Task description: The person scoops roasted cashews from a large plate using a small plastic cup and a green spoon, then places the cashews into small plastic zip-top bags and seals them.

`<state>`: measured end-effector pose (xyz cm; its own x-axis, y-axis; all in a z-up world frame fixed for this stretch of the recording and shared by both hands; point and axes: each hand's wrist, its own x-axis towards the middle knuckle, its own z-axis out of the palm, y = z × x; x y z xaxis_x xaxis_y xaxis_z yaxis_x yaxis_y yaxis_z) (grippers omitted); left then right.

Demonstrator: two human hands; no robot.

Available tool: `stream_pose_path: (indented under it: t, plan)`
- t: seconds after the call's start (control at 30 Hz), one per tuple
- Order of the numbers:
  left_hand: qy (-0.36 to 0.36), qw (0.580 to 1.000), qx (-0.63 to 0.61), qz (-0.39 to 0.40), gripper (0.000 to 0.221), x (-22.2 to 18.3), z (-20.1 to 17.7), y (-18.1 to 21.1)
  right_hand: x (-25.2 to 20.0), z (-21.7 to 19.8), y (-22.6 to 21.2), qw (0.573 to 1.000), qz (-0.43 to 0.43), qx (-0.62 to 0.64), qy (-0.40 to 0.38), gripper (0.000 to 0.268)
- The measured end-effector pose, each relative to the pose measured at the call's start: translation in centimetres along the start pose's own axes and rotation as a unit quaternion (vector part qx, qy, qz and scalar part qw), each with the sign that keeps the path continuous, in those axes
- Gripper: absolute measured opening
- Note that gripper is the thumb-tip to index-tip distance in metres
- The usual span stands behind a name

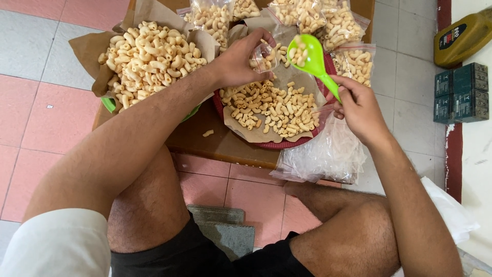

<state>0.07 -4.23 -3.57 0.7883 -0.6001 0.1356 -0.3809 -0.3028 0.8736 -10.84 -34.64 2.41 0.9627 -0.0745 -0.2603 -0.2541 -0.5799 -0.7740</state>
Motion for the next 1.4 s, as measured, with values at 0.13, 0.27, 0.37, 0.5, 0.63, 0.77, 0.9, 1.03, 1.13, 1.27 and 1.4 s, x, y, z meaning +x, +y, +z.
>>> stream_pose_path:
  t: [0.13, 0.27, 0.37, 0.5, 0.63, 0.77, 0.9, 1.03, 1.13, 1.27, 1.4]
  plan:
    - [-0.001, 1.0, 0.021, 0.007, 0.06, 0.3, 0.6, -0.5, -2.2, 0.5, -2.2, 0.999, -0.044, -0.018, 0.003, 0.046]
    - [-0.003, 1.0, 0.028, 0.013, 0.063, 0.5, 1.1, -0.8, -3.1, 1.3, -2.5, 0.975, -0.181, -0.128, 0.012, 0.049]
    - [0.004, 0.999, 0.002, 0.039, 0.068, 0.6, 1.4, -0.8, -2.9, 1.3, -2.0, 0.942, -0.284, -0.179, 0.03, 0.05]
    - [0.002, 0.997, -0.06, 0.038, 0.058, 0.1, 0.9, 0.1, -2.3, 0.7, -1.4, 0.958, -0.243, -0.148, 0.048, 0.049]
    - [0.012, 0.996, -0.079, 0.03, 0.053, -0.4, 0.2, 1.7, -1.2, -0.5, -0.9, 0.96, -0.214, -0.165, 0.07, 0.049]
    - [0.026, 0.984, -0.173, 0.027, 0.055, -0.6, -0.1, 2.2, 1.1, -0.9, 1.9, 0.97, -0.129, -0.202, 0.042, 0.051]
    - [0.065, 0.984, -0.133, 0.098, 0.051, -0.4, -0.2, 2.1, 1.6, 0.7, 2.1, 0.979, 0.08, -0.183, -0.03, 0.055]
    - [0.076, 0.986, -0.105, 0.109, 0.051, -0.6, -0.5, 2.1, 1.2, 2.4, 1.2, 0.974, 0.092, -0.179, -0.1, 0.053]
    - [0.079, 0.984, -0.108, 0.113, 0.049, -0.6, -0.6, 2.0, 1.2, 3.2, 1.0, 0.965, 0.05, -0.213, -0.145, 0.05]
    - [0.077, 0.985, -0.105, 0.11, 0.051, -0.5, -0.6, 1.9, 0.7, 2.6, 0.0, 0.975, 0.063, -0.164, -0.138, 0.048]
    - [0.041, 0.991, -0.118, 0.047, 0.057, -0.7, -0.8, 1.9, -0.2, 1.2, -1.6, 0.99, 0.097, -0.063, -0.085, 0.045]
